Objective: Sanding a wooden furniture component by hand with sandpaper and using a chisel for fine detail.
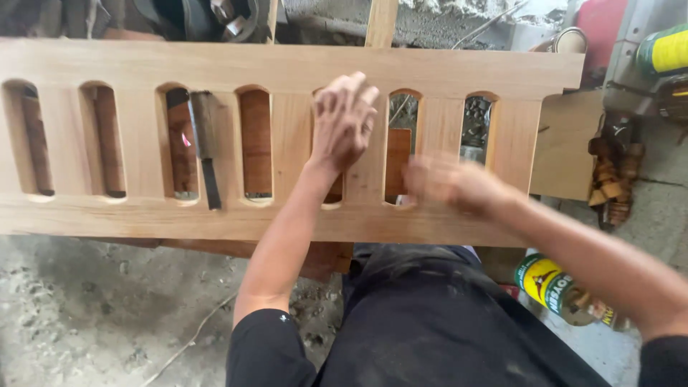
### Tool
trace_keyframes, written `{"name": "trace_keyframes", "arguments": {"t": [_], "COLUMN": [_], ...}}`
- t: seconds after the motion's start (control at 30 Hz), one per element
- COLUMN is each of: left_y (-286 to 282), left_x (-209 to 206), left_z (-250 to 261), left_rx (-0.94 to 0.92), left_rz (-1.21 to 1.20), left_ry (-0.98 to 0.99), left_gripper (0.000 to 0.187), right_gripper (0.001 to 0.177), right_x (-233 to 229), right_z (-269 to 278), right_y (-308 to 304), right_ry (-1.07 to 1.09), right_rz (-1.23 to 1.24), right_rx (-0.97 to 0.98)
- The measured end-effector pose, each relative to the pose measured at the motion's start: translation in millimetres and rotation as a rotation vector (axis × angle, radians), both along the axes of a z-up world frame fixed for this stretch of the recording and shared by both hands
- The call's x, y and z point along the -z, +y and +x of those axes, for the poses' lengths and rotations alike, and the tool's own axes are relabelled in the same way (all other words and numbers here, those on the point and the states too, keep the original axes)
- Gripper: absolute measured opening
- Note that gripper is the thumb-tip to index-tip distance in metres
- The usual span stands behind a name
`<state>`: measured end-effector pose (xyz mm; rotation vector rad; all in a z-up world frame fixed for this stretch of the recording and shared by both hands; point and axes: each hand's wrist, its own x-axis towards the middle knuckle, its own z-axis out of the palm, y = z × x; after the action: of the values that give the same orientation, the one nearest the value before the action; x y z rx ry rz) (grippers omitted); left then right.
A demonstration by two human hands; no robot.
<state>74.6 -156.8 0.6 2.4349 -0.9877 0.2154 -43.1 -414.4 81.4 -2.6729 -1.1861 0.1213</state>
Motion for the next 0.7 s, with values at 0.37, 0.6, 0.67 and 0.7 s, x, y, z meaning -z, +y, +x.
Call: {"name": "trace_keyframes", "arguments": {"t": [0.37, 0.6, 0.67, 0.7], "left_y": [31, 34, 36, 37], "left_x": [-21, -25, -23, -23], "left_z": [-27, -22, -27, -31], "left_rx": [-0.496, -0.505, -0.503, -0.509], "left_rz": [0.018, 0.004, 0.001, 0.008], "left_ry": [-0.037, -0.028, -0.025, -0.020], "left_gripper": [0.038, 0.029, 0.028, 0.028], "right_gripper": [0.033, 0.028, 0.027, 0.024], "right_x": [-17, -25, -22, -17], "right_z": [57, 60, 53, 38], "right_y": [-1, 3, 7, 12], "right_ry": [0.004, 0.041, 0.006, -0.028], "right_rz": [-0.062, -0.158, -0.082, -0.110], "right_rx": [-0.175, -0.141, -0.102, -0.132]}}
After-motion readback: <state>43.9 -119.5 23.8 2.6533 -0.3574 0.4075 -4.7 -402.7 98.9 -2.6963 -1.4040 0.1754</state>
